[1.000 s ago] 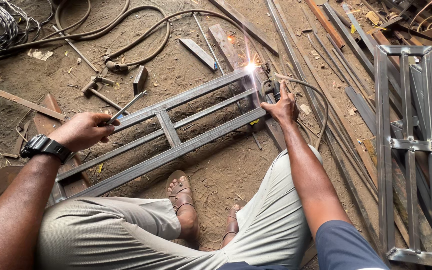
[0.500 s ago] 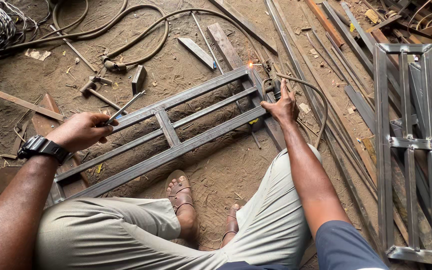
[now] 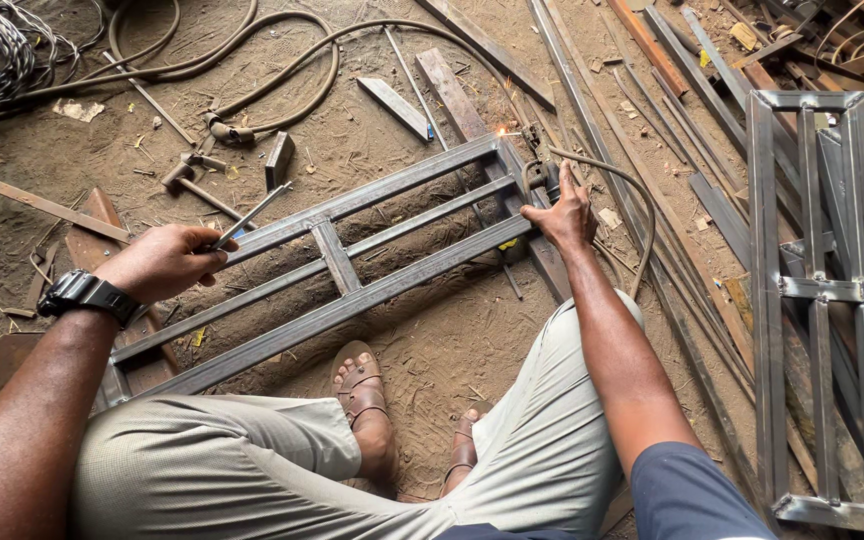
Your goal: The person welds a rectangular metal frame using a welding torch and electrode rods. They position the frame, apply welds at the joints, and flip the frame to continue welding on the other side.
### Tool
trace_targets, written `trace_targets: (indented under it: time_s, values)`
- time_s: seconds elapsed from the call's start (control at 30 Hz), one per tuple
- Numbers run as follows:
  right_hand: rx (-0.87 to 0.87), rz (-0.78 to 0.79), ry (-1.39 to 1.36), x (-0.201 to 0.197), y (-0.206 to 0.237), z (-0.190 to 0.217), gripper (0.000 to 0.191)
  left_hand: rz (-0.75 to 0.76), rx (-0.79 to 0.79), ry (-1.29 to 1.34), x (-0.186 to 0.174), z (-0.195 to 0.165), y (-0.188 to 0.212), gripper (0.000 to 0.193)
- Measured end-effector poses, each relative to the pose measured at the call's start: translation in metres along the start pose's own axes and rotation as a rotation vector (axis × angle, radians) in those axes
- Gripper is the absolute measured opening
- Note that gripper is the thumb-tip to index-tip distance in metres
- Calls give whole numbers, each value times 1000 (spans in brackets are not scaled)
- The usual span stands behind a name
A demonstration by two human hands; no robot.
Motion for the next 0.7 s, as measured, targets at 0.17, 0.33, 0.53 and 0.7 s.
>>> trace_targets:
  time_s: [0.17,0.33,0.53,0.7]
  values:
    - [-69,-38,18,1,0,2,127,11,-15,36,2,2,-2,37]
    - [-55,-34,8,0,-1,3,127,1,10,25,2,3,-4,37]
    - [-52,-32,11,-7,4,10,127,13,-7,32,7,12,-10,38]
    - [-38,-29,9,-6,1,5,128,-6,42,310,13,12,-14,38]
Point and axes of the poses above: each hand's wrist, its own y-axis away from the middle knuckle, its own x-axis out of the palm, z = x × y, the point moved 9 cm from there along -y, towards the middle knuckle, and after that the axes turned 6 degrees about -y, right-handed, at the moved point
